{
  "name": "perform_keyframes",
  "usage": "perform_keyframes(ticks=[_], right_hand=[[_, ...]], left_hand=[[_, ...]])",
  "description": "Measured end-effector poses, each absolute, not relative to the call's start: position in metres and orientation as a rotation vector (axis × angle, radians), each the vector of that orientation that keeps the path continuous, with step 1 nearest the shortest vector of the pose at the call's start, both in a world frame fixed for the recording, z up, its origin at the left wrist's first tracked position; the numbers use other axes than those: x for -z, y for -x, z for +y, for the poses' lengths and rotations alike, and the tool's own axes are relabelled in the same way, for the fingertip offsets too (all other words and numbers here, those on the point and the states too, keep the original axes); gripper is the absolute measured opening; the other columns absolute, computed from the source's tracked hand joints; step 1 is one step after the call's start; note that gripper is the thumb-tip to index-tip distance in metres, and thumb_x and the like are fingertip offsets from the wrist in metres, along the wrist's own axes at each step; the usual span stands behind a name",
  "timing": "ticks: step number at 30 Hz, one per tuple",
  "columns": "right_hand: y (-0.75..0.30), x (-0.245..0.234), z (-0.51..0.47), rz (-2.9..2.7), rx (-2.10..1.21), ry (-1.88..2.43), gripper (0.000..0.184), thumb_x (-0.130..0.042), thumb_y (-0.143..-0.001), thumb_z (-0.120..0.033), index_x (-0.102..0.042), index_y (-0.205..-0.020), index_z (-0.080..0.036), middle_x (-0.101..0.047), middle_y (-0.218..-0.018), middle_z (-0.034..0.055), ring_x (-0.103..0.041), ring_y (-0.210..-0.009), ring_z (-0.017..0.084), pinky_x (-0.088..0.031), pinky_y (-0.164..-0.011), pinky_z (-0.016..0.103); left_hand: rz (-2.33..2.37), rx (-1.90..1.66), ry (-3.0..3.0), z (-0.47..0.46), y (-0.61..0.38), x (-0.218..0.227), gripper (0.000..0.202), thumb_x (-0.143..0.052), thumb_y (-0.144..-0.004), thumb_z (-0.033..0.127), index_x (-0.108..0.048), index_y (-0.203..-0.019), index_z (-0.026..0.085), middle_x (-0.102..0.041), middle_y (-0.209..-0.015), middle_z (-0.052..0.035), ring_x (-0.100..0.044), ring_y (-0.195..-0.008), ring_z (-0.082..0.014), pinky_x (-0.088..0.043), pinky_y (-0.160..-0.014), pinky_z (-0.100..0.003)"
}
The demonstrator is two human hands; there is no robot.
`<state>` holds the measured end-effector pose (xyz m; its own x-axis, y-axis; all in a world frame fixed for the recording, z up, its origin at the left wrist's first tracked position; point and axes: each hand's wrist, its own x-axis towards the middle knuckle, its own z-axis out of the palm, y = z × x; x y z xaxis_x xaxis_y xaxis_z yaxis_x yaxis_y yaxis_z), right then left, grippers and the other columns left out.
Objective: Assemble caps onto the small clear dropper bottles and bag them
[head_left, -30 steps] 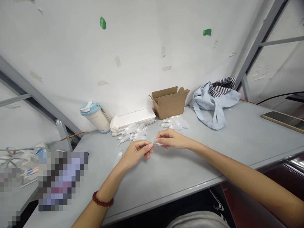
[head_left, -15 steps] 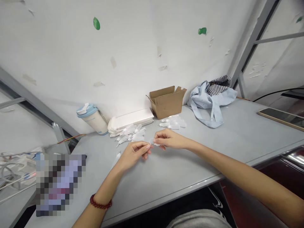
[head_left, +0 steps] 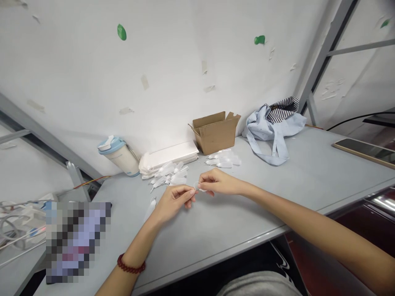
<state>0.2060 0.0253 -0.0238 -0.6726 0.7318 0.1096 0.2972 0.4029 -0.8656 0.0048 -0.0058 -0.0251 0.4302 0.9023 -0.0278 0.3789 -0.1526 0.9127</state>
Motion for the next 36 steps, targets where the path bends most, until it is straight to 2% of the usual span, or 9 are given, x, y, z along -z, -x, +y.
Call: perform_keyframes(ticks=[21, 27, 32, 36], right_hand=[[-0.194, 0.037, 0.020, -2.046, -1.170, 0.948, 0.014, -0.050, -0.078, -0.021, -0.055, -0.066, -0.015, -0.052, -0.048, -0.0044, -0.047, -0.046, 0.008, -0.035, -0.050, 0.020], [-0.194, 0.032, 0.021, -2.040, -1.125, 0.979, 0.019, -0.049, -0.082, -0.023, -0.054, -0.065, -0.015, -0.052, -0.048, -0.0042, -0.045, -0.046, 0.007, -0.033, -0.050, 0.019], [-0.195, 0.030, 0.022, -2.029, -1.102, 0.998, 0.023, -0.049, -0.083, -0.026, -0.053, -0.063, -0.015, -0.051, -0.048, -0.0041, -0.042, -0.046, 0.007, -0.032, -0.050, 0.019], [-0.195, 0.033, 0.023, -2.049, -1.117, 0.988, 0.027, -0.049, -0.085, -0.031, -0.052, -0.064, -0.015, -0.051, -0.048, -0.0039, -0.041, -0.046, 0.007, -0.031, -0.050, 0.020]], left_hand=[[1.156, -0.672, -1.763, -0.009, -0.008, 0.029, 0.034, -0.052, -0.083, 0.041, -0.063, -0.063, 0.015, -0.053, -0.051, 0.0004, -0.049, -0.053, -0.0124, -0.040, -0.057, -0.025], [1.136, -0.721, -1.737, -0.004, -0.006, 0.031, 0.034, -0.052, -0.085, 0.040, -0.063, -0.064, 0.015, -0.054, -0.052, 0.0010, -0.050, -0.054, -0.0117, -0.041, -0.058, -0.024], [1.136, -0.782, -1.623, -0.002, -0.005, 0.034, 0.034, -0.052, -0.084, 0.040, -0.063, -0.067, 0.014, -0.060, -0.064, -0.0015, -0.050, -0.053, -0.0102, -0.043, -0.059, -0.025], [1.152, -0.767, -1.637, -0.003, -0.006, 0.032, 0.031, -0.055, -0.083, 0.039, -0.063, -0.067, 0.014, -0.058, -0.058, 0.0001, -0.050, -0.052, -0.0101, -0.041, -0.056, -0.023]])
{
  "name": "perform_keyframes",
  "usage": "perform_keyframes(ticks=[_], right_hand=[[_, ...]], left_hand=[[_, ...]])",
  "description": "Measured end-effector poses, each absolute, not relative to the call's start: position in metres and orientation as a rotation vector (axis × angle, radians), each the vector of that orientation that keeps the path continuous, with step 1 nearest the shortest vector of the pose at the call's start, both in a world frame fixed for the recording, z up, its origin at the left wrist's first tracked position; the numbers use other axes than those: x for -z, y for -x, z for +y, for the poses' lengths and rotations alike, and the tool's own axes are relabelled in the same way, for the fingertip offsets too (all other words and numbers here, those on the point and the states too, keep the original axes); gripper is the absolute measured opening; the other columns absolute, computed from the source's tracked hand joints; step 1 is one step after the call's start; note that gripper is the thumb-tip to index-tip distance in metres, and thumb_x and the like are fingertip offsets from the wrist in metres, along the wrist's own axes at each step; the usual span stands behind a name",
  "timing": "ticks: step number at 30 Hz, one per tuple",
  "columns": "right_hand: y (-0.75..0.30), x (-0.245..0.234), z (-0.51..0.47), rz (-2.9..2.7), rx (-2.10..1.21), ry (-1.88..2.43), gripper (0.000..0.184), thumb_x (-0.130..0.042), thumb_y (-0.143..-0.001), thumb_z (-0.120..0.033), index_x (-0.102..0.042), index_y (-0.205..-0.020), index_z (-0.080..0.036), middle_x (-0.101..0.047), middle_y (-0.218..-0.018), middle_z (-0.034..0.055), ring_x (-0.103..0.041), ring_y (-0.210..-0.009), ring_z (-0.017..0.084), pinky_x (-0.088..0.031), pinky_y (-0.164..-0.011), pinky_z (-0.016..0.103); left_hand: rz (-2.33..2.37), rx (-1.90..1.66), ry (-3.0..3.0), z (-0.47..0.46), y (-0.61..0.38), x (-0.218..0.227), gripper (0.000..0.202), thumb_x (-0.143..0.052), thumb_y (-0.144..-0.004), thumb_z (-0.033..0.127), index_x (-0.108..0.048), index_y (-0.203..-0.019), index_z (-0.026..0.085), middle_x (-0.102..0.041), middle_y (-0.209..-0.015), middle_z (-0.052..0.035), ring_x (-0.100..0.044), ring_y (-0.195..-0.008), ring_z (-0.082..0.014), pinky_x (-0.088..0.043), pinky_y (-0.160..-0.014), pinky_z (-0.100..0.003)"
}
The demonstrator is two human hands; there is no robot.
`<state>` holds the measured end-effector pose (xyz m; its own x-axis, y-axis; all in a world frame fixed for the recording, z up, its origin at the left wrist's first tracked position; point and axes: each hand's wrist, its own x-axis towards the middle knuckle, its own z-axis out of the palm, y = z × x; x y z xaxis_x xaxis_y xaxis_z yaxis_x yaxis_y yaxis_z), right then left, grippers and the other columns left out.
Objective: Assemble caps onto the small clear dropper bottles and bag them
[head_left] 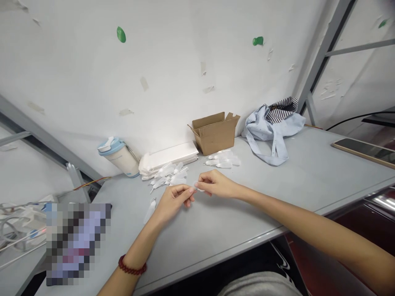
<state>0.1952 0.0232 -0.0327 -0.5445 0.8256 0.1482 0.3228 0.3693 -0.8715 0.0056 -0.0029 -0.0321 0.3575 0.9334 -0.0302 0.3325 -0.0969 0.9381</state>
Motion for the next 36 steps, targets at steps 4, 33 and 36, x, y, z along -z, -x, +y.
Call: perform_keyframes(ticks=[4, 33, 36], right_hand=[[-0.195, 0.035, 0.023, -2.052, -1.144, 0.957, 0.037, -0.041, -0.090, -0.036, -0.052, -0.062, -0.015, -0.050, -0.049, -0.0025, -0.044, -0.049, 0.009, -0.033, -0.052, 0.021], [-0.191, 0.043, 0.021, -1.698, -1.761, 1.077, 0.035, -0.038, -0.091, -0.041, -0.051, -0.072, -0.015, -0.043, -0.044, -0.0047, -0.032, -0.042, 0.007, -0.023, -0.043, 0.020], [-0.192, 0.041, 0.022, -1.698, -1.765, 0.982, 0.036, -0.040, -0.090, -0.043, -0.051, -0.069, -0.015, -0.043, -0.045, -0.0044, -0.033, -0.044, 0.007, -0.023, -0.043, 0.020]], left_hand=[[1.177, -0.748, -1.677, -0.005, -0.007, 0.029, 0.029, -0.057, -0.081, 0.038, -0.063, -0.066, 0.015, -0.055, -0.054, 0.0015, -0.050, -0.052, -0.0106, -0.040, -0.055, -0.023], [1.209, -0.741, -1.840, -0.011, -0.010, 0.031, 0.022, -0.055, -0.081, 0.031, -0.068, -0.076, 0.014, -0.064, -0.066, -0.0021, -0.052, -0.053, -0.0106, -0.042, -0.054, -0.022], [1.218, -0.763, -1.833, -0.010, -0.009, 0.028, 0.026, -0.052, -0.083, 0.034, -0.067, -0.073, 0.015, -0.061, -0.062, -0.0008, -0.051, -0.052, -0.0107, -0.042, -0.053, -0.022]])
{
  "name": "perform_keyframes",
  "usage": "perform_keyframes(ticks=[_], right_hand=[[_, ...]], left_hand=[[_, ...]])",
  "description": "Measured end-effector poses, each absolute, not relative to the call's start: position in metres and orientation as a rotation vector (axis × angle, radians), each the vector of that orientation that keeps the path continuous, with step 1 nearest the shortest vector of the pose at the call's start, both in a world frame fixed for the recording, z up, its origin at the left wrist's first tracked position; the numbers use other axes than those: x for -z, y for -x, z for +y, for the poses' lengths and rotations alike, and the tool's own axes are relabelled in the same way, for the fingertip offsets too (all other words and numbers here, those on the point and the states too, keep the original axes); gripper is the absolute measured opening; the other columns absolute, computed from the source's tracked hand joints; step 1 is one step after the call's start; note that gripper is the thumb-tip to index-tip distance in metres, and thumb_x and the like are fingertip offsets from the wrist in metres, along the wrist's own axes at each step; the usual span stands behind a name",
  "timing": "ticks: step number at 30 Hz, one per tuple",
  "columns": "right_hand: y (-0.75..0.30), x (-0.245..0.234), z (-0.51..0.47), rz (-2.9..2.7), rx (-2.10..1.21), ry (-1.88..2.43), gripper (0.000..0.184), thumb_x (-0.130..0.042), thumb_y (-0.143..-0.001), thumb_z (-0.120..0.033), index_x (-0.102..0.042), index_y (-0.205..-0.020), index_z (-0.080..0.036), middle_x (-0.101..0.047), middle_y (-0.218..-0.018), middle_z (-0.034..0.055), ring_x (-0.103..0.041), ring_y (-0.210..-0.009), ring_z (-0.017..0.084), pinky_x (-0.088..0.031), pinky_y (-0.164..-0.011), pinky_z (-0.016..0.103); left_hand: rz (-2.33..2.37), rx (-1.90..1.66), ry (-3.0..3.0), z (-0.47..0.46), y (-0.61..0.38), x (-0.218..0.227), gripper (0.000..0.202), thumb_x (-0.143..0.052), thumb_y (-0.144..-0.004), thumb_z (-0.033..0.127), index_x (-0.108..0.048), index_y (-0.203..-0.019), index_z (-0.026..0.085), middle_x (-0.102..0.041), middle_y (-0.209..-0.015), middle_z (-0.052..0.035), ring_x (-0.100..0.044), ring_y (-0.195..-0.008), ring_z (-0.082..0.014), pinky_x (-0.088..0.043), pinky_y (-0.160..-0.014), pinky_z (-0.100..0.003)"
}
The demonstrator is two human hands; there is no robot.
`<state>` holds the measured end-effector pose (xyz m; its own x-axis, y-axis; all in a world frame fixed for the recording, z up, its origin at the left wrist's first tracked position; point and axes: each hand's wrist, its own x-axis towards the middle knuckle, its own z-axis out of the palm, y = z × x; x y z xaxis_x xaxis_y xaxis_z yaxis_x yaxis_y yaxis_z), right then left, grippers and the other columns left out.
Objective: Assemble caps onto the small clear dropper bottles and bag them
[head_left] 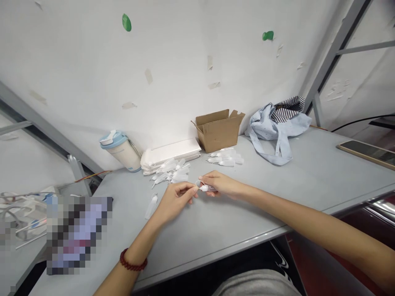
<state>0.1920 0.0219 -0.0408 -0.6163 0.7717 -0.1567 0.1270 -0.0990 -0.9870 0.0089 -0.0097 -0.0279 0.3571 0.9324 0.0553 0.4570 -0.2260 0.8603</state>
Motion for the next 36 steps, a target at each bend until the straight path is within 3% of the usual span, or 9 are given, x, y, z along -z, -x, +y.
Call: perform_keyframes(ticks=[3, 9, 22, 29, 36], right_hand=[[-0.193, 0.039, 0.023, -1.716, -1.766, 0.934, 0.037, -0.042, -0.089, -0.045, -0.051, -0.069, -0.015, -0.042, -0.045, -0.0048, -0.032, -0.044, 0.007, -0.021, -0.043, 0.021], [-0.193, 0.039, 0.024, -1.695, -1.792, 0.947, 0.035, -0.043, -0.088, -0.046, -0.050, -0.071, -0.016, -0.042, -0.046, -0.0048, -0.032, -0.044, 0.007, -0.021, -0.043, 0.020], [-0.194, 0.041, 0.019, -1.821, -1.722, 0.976, 0.035, -0.044, -0.087, -0.047, -0.053, -0.075, -0.015, -0.045, -0.049, -0.0038, -0.036, -0.045, 0.008, -0.028, -0.046, 0.020], [-0.192, 0.041, 0.017, -1.794, -1.730, 0.936, 0.031, -0.046, -0.087, -0.043, -0.051, -0.073, -0.016, -0.044, -0.045, -0.0045, -0.034, -0.045, 0.008, -0.027, -0.045, 0.020], [-0.190, 0.038, 0.018, -1.739, -1.758, 0.964, 0.030, -0.045, -0.087, -0.041, -0.051, -0.072, -0.016, -0.042, -0.044, -0.0053, -0.033, -0.045, 0.007, -0.024, -0.045, 0.019]], left_hand=[[1.239, -0.823, -1.812, -0.007, -0.006, 0.025, 0.030, -0.048, -0.085, 0.034, -0.066, -0.070, 0.016, -0.059, -0.057, 0.0000, -0.051, -0.052, -0.0109, -0.041, -0.053, -0.022], [1.225, -0.815, -1.786, -0.008, -0.001, 0.021, 0.021, -0.055, -0.081, 0.033, -0.068, -0.082, 0.017, -0.064, -0.069, -0.0011, -0.053, -0.056, -0.0108, -0.044, -0.055, -0.022], [1.197, -0.754, -1.785, -0.016, -0.007, 0.025, 0.017, -0.058, -0.077, 0.030, -0.067, -0.072, 0.016, -0.063, -0.063, -0.0005, -0.054, -0.055, -0.0119, -0.045, -0.057, -0.023], [1.199, -0.743, -1.740, -0.015, -0.009, 0.024, 0.017, -0.058, -0.076, 0.030, -0.065, -0.069, 0.016, -0.061, -0.060, -0.0001, -0.053, -0.051, -0.0113, -0.045, -0.054, -0.023], [1.151, -0.786, -1.727, -0.011, -0.008, 0.030, 0.015, -0.059, -0.076, 0.029, -0.064, -0.074, 0.015, -0.062, -0.068, -0.0016, -0.054, -0.058, -0.0120, -0.045, -0.058, -0.024]])
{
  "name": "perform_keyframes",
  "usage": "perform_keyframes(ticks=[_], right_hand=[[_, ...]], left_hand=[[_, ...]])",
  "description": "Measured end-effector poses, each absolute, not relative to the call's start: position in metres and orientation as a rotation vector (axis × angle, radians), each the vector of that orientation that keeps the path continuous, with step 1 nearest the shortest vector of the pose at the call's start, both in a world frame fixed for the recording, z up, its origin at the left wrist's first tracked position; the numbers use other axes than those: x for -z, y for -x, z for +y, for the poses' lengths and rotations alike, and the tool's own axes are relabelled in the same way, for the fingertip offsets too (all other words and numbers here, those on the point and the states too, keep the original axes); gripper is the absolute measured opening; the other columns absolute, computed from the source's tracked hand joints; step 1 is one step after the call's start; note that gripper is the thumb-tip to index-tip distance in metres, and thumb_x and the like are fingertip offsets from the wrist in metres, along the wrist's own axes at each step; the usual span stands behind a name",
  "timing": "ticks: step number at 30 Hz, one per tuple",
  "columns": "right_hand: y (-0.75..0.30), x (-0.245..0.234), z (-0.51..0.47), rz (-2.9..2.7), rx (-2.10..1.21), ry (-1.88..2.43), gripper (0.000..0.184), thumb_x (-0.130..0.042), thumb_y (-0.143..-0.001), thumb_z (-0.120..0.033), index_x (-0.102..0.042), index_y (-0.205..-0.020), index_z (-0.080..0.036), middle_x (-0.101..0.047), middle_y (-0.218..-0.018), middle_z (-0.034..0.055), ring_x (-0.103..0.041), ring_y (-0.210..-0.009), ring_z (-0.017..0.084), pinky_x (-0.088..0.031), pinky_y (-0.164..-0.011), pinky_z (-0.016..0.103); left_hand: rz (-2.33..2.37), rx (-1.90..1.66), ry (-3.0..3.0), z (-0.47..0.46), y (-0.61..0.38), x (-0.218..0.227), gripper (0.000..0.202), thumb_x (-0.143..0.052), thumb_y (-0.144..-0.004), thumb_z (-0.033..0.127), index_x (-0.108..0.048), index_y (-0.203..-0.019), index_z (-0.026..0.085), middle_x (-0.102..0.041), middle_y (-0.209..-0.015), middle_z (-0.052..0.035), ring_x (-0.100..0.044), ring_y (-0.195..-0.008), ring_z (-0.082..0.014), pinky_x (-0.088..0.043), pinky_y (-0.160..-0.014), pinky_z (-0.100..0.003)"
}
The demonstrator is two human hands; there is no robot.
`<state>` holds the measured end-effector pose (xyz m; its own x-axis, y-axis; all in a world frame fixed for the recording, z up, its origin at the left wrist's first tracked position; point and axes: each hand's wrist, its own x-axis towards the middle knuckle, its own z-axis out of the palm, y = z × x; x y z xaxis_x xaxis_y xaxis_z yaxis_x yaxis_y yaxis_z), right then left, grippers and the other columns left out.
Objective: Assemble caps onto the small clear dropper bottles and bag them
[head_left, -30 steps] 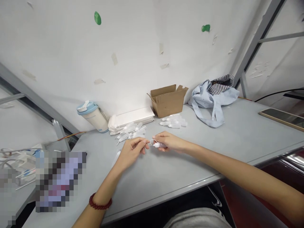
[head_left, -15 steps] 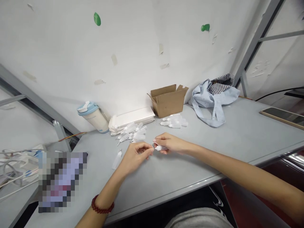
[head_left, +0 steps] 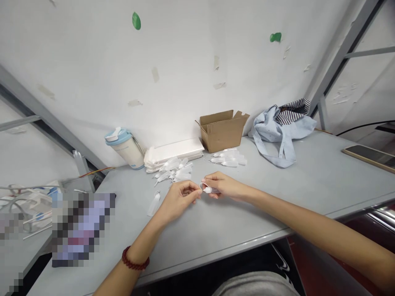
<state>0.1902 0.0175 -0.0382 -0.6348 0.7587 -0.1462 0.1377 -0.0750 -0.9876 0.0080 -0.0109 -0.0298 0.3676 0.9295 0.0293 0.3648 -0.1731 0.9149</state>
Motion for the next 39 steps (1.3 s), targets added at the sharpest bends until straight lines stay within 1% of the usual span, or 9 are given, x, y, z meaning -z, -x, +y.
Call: perform_keyframes(ticks=[9, 14, 19, 22, 25, 27, 29, 34, 39], right_hand=[[-0.193, 0.041, 0.023, -1.802, -1.742, 0.957, 0.037, -0.047, -0.086, -0.050, -0.050, -0.073, -0.016, -0.045, -0.048, -0.0048, -0.032, -0.044, 0.007, -0.022, -0.043, 0.020], [-0.195, 0.039, 0.029, -1.802, -1.660, 0.947, 0.038, -0.045, -0.087, -0.052, -0.045, -0.073, -0.017, -0.058, -0.060, -0.0003, -0.038, -0.041, 0.006, -0.027, -0.040, 0.020], [-0.203, 0.036, 0.044, -1.719, -1.294, 1.171, 0.026, -0.044, -0.090, -0.042, -0.045, -0.081, -0.017, -0.063, -0.081, 0.0046, -0.054, -0.053, 0.009, -0.038, -0.044, 0.021], [-0.213, 0.040, 0.056, -1.820, -0.940, 1.266, 0.023, -0.045, -0.090, -0.037, -0.051, -0.084, -0.016, -0.063, -0.090, 0.0064, -0.058, -0.069, 0.013, -0.043, -0.058, 0.024], [-0.222, 0.046, 0.065, -1.978, -0.516, 1.363, 0.015, -0.055, -0.085, -0.025, -0.055, -0.095, -0.013, -0.061, -0.103, 0.0097, -0.058, -0.083, 0.016, -0.043, -0.073, 0.027], [-0.226, 0.047, 0.068, -2.090, -0.322, 1.443, 0.018, -0.056, -0.084, -0.019, -0.056, -0.101, -0.011, -0.059, -0.109, 0.0118, -0.057, -0.090, 0.018, -0.042, -0.076, 0.027], [-0.229, 0.046, 0.070, -2.223, -0.171, 1.550, 0.017, -0.055, -0.084, -0.016, -0.058, -0.100, -0.011, -0.059, -0.107, 0.0128, -0.057, -0.096, 0.021, -0.040, -0.076, 0.028], [-0.232, 0.041, 0.069, -2.316, -0.039, 1.699, 0.017, -0.054, -0.082, -0.010, -0.063, -0.095, -0.011, -0.061, -0.099, 0.0154, -0.055, -0.098, 0.028, -0.038, -0.073, 0.031], [-0.232, 0.042, 0.068, -2.274, -0.017, 1.749, 0.026, -0.054, -0.082, -0.011, -0.061, -0.106, -0.011, -0.056, -0.110, 0.0160, -0.055, -0.096, 0.027, -0.038, -0.071, 0.030]], left_hand=[[1.155, -0.731, -1.788, -0.010, -0.009, 0.028, 0.026, -0.052, -0.081, 0.038, -0.060, -0.071, 0.016, -0.059, -0.066, -0.0011, -0.053, -0.054, -0.0112, -0.043, -0.055, -0.024], [1.235, -0.852, -1.758, -0.002, -0.001, 0.028, 0.025, -0.056, -0.077, 0.041, -0.061, -0.074, 0.016, -0.058, -0.062, -0.0002, -0.053, -0.054, -0.0120, -0.043, -0.055, -0.024], [1.436, -1.197, -1.561, 0.015, 0.020, 0.030, 0.032, -0.063, -0.071, 0.046, -0.061, -0.075, 0.014, -0.060, -0.062, -0.0012, -0.052, -0.052, -0.0114, -0.043, -0.052, -0.023], [1.571, -1.298, -1.472, 0.025, 0.030, 0.037, 0.032, -0.063, -0.069, 0.044, -0.062, -0.079, 0.013, -0.063, -0.066, -0.0024, -0.054, -0.051, -0.0117, -0.044, -0.051, -0.023], [1.712, -1.277, -1.531, 0.032, 0.034, 0.046, 0.028, -0.059, -0.071, 0.039, -0.063, -0.077, 0.013, -0.063, -0.063, -0.0020, -0.054, -0.047, -0.0118, -0.043, -0.050, -0.024], [1.753, -1.269, -1.564, 0.035, 0.036, 0.050, 0.025, -0.056, -0.072, 0.037, -0.064, -0.076, 0.013, -0.063, -0.062, -0.0018, -0.055, -0.045, -0.0122, -0.043, -0.050, -0.024], [1.757, -1.286, -1.561, 0.035, 0.036, 0.051, 0.027, -0.053, -0.073, 0.036, -0.064, -0.082, 0.013, -0.064, -0.065, -0.0024, -0.056, -0.046, -0.0126, -0.044, -0.051, -0.025], [1.704, -1.368, -1.532, 0.025, 0.032, 0.041, 0.038, -0.052, -0.074, 0.037, -0.060, -0.102, 0.012, -0.063, -0.071, -0.0027, -0.058, -0.052, -0.0138, -0.047, -0.053, -0.026], [1.657, -1.350, -1.549, 0.014, 0.021, 0.030, 0.037, -0.054, -0.074, 0.039, -0.061, -0.099, 0.013, -0.062, -0.067, -0.0013, -0.056, -0.052, -0.0133, -0.045, -0.052, -0.025]])
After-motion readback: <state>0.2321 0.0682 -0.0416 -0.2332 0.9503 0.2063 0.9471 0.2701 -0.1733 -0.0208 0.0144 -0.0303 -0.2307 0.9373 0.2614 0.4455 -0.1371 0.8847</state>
